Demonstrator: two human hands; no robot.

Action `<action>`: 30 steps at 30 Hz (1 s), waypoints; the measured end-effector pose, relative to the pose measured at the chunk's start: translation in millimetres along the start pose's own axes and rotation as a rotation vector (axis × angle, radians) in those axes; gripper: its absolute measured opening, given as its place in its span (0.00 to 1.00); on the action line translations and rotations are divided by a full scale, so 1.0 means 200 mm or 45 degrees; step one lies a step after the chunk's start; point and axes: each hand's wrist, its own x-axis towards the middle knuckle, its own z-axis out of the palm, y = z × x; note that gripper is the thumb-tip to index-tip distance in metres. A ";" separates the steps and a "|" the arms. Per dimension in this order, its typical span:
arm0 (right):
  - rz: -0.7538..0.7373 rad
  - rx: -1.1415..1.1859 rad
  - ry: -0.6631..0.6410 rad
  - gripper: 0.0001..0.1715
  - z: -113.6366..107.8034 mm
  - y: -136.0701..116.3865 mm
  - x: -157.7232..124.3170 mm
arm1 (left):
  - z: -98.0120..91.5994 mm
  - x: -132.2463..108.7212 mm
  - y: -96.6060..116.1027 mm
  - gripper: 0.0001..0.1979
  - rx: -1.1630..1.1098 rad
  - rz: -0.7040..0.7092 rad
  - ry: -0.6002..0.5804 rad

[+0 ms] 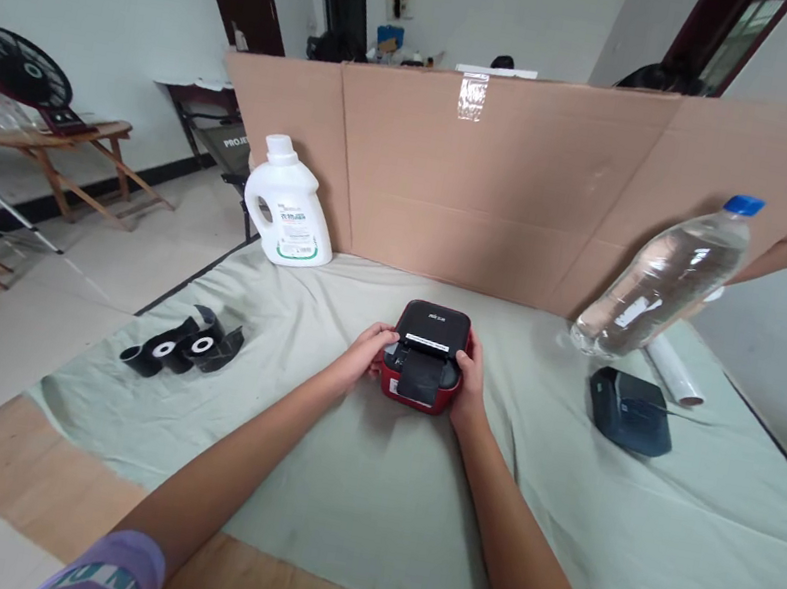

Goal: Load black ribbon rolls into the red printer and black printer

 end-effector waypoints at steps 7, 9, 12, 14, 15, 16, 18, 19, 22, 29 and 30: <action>0.005 -0.099 -0.006 0.43 0.00 -0.01 0.00 | 0.00 0.00 0.01 0.18 0.023 -0.011 -0.011; 0.007 -0.094 -0.007 0.43 0.00 -0.01 0.01 | 0.00 0.00 0.00 0.15 0.036 0.006 -0.004; 0.018 -0.078 -0.005 0.43 -0.01 -0.01 0.02 | 0.02 0.00 0.00 0.12 0.038 0.059 0.048; 0.029 -0.050 0.014 0.43 -0.02 0.00 0.02 | 0.02 0.00 0.00 0.12 0.025 0.041 0.050; 0.036 -0.027 0.024 0.43 -0.02 0.01 0.02 | 0.02 0.00 0.00 0.12 0.020 0.020 0.038; 0.041 0.007 0.036 0.43 -0.02 0.02 0.03 | 0.02 0.00 0.00 0.12 0.023 0.002 0.024; 0.041 0.110 0.060 0.42 -0.02 0.04 0.03 | 0.01 0.00 0.00 0.12 0.055 -0.010 0.017; 0.037 0.174 0.070 0.40 -0.02 0.05 0.04 | 0.01 0.01 0.00 0.12 0.073 -0.005 0.020; 0.025 0.332 0.076 0.36 -0.02 0.07 0.04 | 0.00 0.01 0.00 0.17 0.131 0.017 0.025; -0.023 0.343 -0.009 0.36 -0.04 0.09 0.04 | 0.00 0.06 -0.01 0.25 0.560 0.519 0.110; -0.037 0.326 -0.014 0.36 -0.05 0.09 0.04 | 0.00 0.06 -0.01 0.21 0.632 0.559 0.096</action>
